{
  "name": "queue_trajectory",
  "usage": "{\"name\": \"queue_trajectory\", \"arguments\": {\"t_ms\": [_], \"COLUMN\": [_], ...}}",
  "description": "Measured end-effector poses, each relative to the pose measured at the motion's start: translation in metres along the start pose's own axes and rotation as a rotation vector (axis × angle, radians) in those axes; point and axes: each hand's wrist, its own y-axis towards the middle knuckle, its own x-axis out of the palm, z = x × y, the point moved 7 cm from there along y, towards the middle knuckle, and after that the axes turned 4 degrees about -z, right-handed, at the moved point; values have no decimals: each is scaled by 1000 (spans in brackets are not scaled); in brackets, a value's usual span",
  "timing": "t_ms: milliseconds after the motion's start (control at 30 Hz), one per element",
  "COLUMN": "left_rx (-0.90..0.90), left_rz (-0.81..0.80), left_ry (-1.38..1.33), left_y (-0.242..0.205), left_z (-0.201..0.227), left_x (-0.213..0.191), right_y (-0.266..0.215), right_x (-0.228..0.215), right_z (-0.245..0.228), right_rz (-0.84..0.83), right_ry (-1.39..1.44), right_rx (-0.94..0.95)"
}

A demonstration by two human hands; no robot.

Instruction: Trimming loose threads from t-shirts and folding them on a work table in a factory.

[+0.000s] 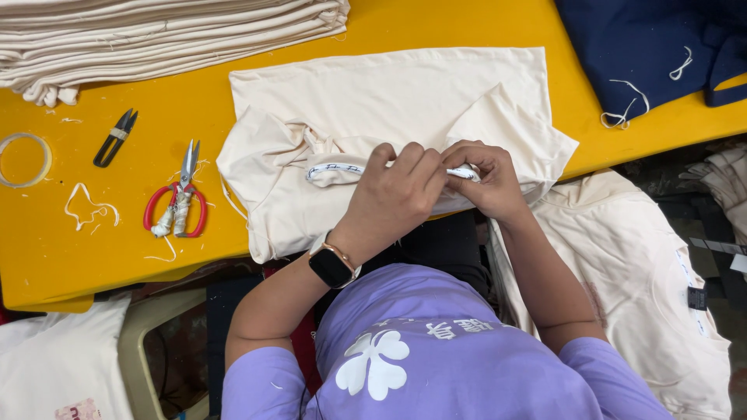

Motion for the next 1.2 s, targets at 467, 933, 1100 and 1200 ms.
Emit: {"name": "queue_trajectory", "arguments": {"t_ms": [467,933,1100,1200], "left_rx": [-10,-1435,-1275,-980], "left_rz": [3,-391,-132,-40], "left_ry": [-48,487,170,-171], "left_y": [1,-337,-350,-225], "left_z": [-6,-422,-423,-331], "left_x": [6,7,-3,-10], "right_y": [0,-8,-2,3], "right_x": [2,-3,-10,-5], "right_z": [4,31,45,35], "right_rz": [8,66,52,34], "right_ry": [113,182,352,379], "right_rx": [66,353,183,183]}}
